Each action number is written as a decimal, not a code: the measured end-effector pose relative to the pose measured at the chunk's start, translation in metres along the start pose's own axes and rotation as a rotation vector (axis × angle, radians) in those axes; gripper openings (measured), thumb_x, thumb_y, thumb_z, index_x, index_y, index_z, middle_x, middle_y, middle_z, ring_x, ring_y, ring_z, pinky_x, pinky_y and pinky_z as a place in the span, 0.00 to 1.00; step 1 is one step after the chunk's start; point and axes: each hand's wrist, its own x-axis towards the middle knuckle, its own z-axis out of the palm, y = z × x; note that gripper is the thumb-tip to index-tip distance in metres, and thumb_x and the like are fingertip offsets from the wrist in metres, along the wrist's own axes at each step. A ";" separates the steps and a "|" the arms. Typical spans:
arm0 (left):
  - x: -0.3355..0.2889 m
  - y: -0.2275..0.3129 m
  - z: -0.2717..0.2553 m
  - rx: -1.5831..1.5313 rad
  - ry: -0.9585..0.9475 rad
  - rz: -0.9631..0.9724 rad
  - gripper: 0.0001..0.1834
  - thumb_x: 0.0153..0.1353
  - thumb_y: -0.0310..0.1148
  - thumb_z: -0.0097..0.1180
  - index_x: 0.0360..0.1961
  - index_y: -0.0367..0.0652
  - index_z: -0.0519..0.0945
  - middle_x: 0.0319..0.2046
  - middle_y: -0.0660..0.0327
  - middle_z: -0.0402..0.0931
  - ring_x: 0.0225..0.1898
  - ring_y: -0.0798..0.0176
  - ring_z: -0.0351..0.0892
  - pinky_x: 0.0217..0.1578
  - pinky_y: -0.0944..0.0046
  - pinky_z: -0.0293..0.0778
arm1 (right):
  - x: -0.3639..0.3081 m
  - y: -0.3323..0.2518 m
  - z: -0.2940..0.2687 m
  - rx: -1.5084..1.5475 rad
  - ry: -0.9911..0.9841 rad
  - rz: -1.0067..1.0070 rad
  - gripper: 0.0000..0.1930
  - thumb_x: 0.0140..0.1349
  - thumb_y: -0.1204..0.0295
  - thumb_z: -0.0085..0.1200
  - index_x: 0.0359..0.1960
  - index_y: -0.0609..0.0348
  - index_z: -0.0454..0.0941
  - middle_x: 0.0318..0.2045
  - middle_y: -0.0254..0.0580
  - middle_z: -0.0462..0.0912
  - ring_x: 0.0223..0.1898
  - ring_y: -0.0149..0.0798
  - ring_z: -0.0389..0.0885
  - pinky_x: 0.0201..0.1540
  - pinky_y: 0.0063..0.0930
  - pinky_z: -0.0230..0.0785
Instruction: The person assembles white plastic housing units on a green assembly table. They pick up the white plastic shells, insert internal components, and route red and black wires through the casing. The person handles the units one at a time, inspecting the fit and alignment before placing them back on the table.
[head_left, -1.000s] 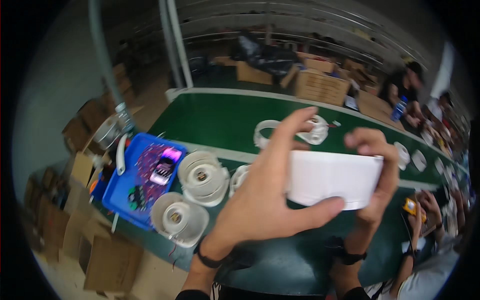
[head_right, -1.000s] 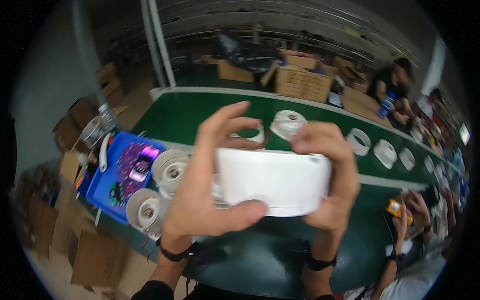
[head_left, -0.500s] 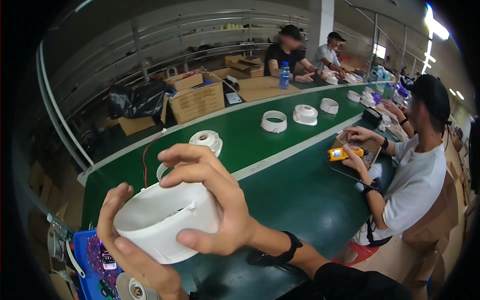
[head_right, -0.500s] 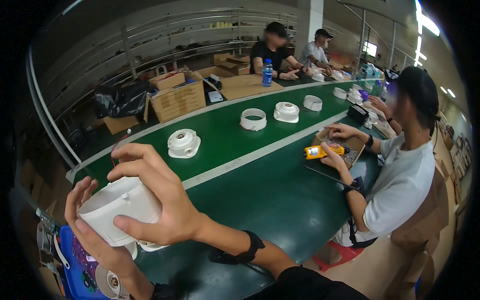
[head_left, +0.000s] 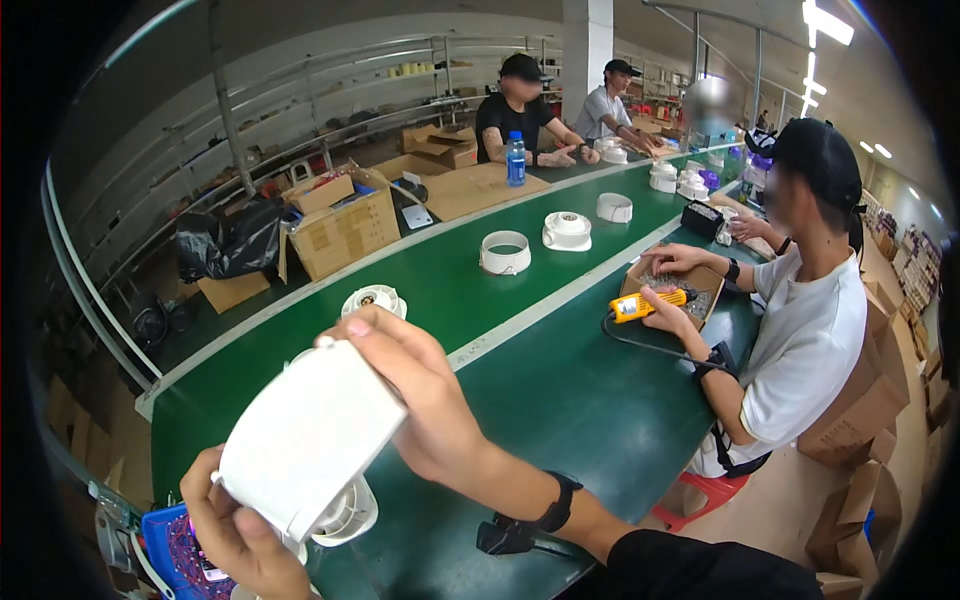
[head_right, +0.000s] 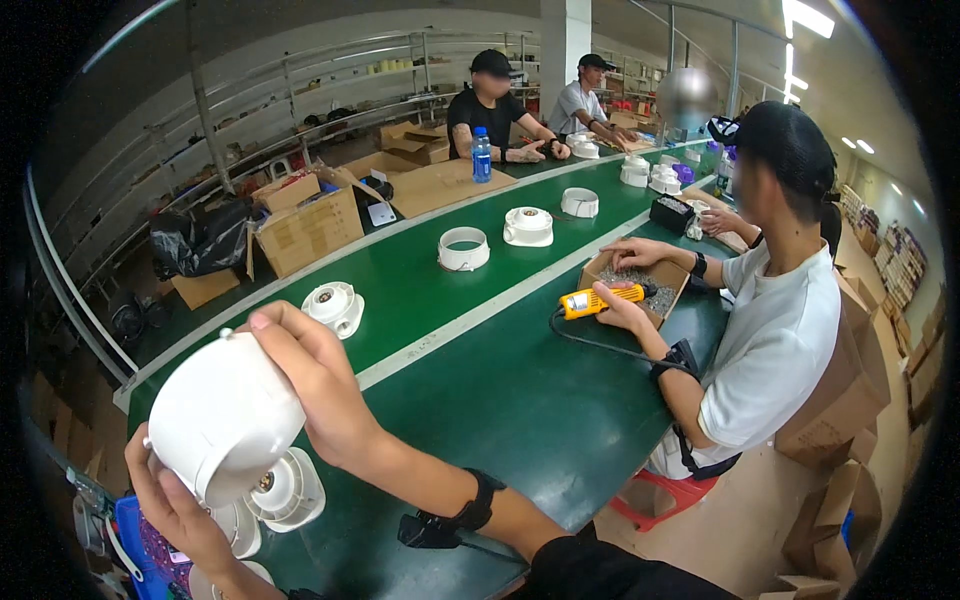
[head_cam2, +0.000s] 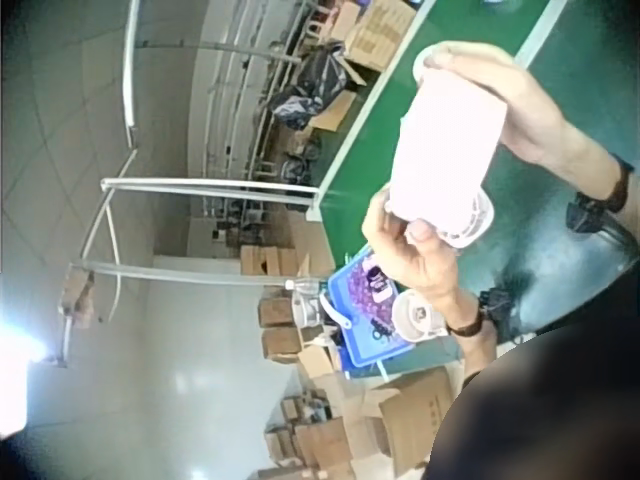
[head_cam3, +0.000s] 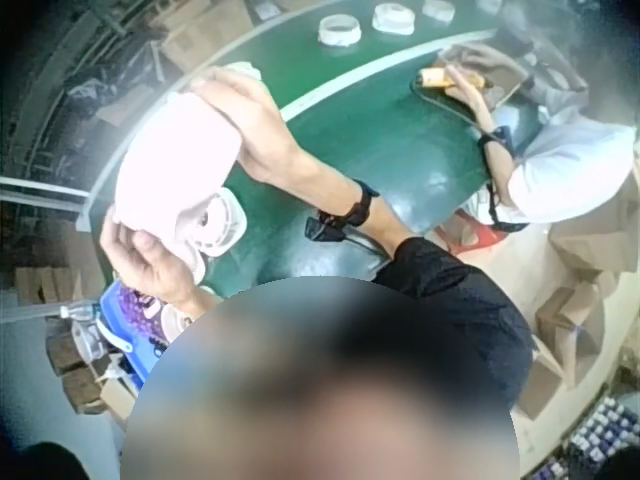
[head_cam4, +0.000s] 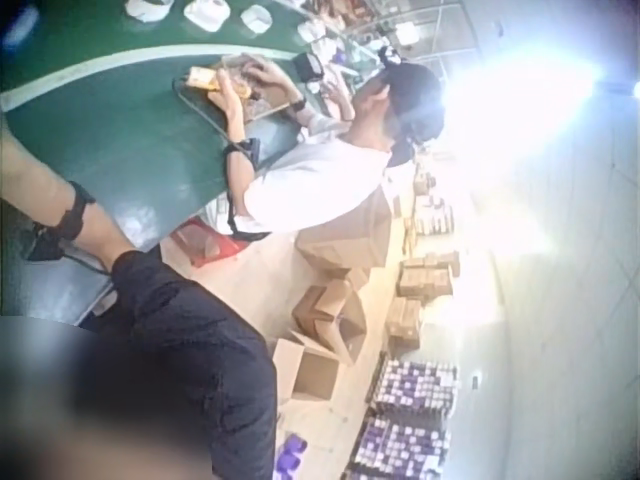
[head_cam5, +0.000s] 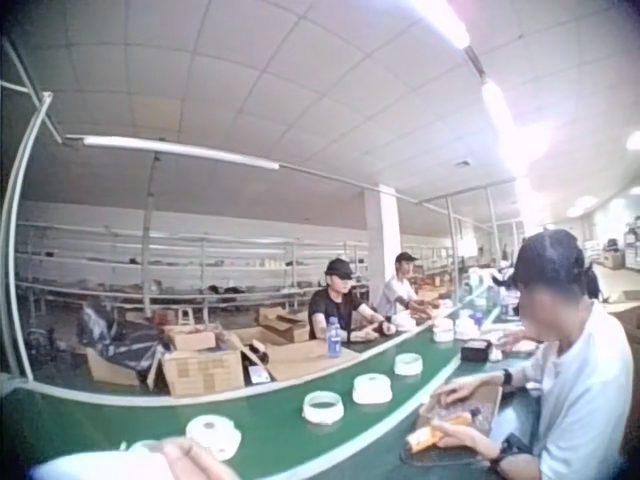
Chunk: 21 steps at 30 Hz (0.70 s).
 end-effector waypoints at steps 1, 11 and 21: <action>0.001 0.002 -0.009 -0.113 -0.068 -0.094 0.23 0.80 0.42 0.35 0.57 0.31 0.70 0.29 0.56 0.76 0.30 0.64 0.77 0.35 0.66 0.74 | 0.002 -0.002 0.001 -0.018 0.006 0.040 0.13 0.76 0.63 0.47 0.51 0.59 0.72 0.45 0.35 0.78 0.46 0.22 0.75 0.46 0.23 0.70; 0.021 -0.004 -0.043 -0.456 0.346 -0.613 0.18 0.74 0.28 0.43 0.62 0.34 0.69 0.12 0.68 0.60 0.06 0.72 0.57 0.07 0.72 0.57 | -0.006 0.023 0.019 -0.793 -0.616 -0.567 0.58 0.41 0.62 0.78 0.74 0.41 0.51 0.75 0.72 0.41 0.49 0.65 0.80 0.46 0.42 0.78; 0.034 -0.006 -0.074 0.016 -0.174 -0.491 0.20 0.71 0.27 0.49 0.62 0.36 0.74 0.21 0.63 0.77 0.21 0.75 0.74 0.22 0.73 0.68 | 0.023 0.029 0.001 -1.050 -0.442 -0.449 0.30 0.38 0.61 0.83 0.37 0.61 0.77 0.58 0.65 0.76 0.35 0.35 0.82 0.35 0.25 0.75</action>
